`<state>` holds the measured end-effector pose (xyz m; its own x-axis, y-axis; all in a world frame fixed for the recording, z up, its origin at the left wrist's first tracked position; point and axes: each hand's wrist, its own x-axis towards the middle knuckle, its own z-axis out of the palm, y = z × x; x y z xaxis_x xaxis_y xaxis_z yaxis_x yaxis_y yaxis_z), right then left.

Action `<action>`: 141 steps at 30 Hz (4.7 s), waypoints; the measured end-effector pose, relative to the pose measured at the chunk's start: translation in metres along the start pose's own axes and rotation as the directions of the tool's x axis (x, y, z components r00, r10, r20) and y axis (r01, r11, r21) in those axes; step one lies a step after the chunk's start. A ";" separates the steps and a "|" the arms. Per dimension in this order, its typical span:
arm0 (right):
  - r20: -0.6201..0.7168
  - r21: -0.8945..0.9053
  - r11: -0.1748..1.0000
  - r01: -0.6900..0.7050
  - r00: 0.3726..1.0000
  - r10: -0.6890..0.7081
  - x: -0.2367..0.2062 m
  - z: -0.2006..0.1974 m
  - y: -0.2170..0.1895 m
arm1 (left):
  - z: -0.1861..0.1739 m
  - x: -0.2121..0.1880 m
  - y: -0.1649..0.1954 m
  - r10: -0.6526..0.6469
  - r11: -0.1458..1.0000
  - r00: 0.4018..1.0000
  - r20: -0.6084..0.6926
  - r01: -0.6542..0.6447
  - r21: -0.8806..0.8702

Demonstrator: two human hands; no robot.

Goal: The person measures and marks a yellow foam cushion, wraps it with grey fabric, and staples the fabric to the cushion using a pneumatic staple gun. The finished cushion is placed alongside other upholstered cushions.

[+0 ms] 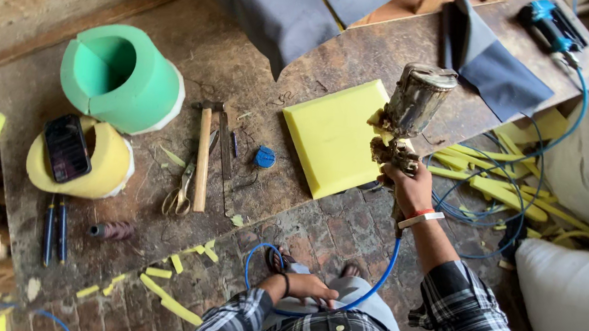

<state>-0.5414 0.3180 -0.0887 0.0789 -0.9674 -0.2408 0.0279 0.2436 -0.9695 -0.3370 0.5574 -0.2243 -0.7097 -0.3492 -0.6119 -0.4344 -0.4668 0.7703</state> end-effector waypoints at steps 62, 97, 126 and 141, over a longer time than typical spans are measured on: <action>0.257 -0.273 0.960 0.056 0.966 0.016 -0.026 -0.077 -0.009 | 0.075 -0.037 0.015 -0.321 0.945 0.521 -0.791 0.230 -0.232; 0.847 -0.392 0.751 0.531 0.527 0.070 -0.191 0.541 0.005 | -0.132 -0.602 -0.320 -0.308 0.912 -0.683 -0.663 -0.015 -0.409; 0.674 -0.650 0.671 0.355 0.678 0.293 -0.178 0.605 0.033 | -0.248 -0.619 -0.374 -0.464 0.782 -0.602 -0.649 0.066 -0.620; 0.651 -0.666 0.662 0.343 0.702 0.291 -0.167 0.603 0.028 | -0.231 -0.620 -0.402 -0.450 0.806 -0.533 -0.717 0.104 -0.583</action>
<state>0.0469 0.5281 -0.0479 0.7119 -0.5624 -0.4205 -0.6179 -0.2171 -0.7557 0.4053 0.7737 -0.1962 0.9712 -0.1861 -0.1487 -0.1005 -0.8859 0.4528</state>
